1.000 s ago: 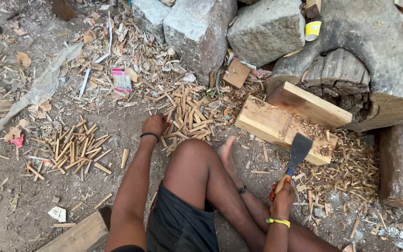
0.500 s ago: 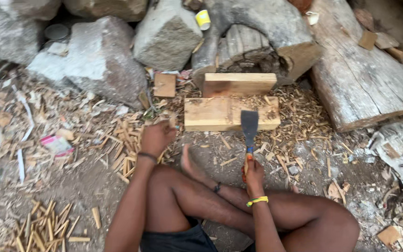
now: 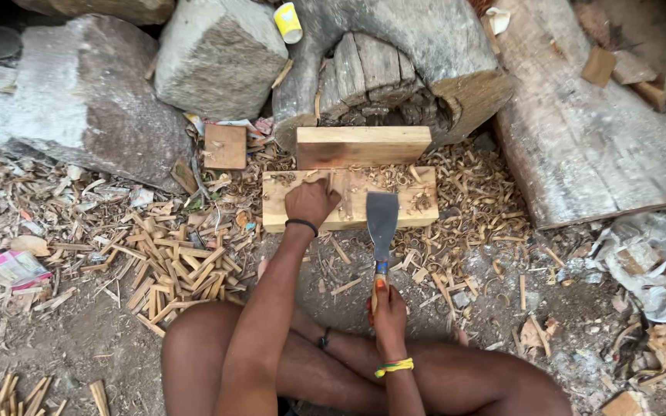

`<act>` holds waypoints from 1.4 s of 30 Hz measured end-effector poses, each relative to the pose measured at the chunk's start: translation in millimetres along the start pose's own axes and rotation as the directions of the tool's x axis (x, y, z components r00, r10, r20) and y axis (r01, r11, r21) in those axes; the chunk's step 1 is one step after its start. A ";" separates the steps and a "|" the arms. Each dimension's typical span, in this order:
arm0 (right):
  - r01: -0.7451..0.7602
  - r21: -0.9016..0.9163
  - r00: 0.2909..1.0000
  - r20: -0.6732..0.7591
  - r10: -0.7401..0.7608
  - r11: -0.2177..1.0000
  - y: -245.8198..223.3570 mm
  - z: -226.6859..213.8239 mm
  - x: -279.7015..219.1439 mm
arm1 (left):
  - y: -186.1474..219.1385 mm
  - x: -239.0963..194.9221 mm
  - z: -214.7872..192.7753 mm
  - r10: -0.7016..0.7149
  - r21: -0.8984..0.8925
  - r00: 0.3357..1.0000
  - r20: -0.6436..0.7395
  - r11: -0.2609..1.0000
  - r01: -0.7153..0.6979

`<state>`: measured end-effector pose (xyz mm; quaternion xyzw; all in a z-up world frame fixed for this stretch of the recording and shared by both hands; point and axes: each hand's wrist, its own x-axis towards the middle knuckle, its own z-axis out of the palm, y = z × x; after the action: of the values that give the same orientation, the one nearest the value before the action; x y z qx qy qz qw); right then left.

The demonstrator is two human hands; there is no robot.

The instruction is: The person sits on the ground and uses a curved blade to carve a rectangular piece of wood. They repeatedly strike the wood with the tool to remove shavings and shape the surface.

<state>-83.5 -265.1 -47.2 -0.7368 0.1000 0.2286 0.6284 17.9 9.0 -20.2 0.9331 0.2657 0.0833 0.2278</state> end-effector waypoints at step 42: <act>0.032 -0.186 0.999 0.004 -0.032 0.982 -24.4 30.2 -38.1 | 32.3 -74.2 -10.2 0.630 -0.476 0.740 -0.236 0.589 -0.653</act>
<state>-112.6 -236.4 -11.2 -0.7936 0.0660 0.2272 0.5605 -32.8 -51.1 1.5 0.8625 -0.1173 0.2493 0.4245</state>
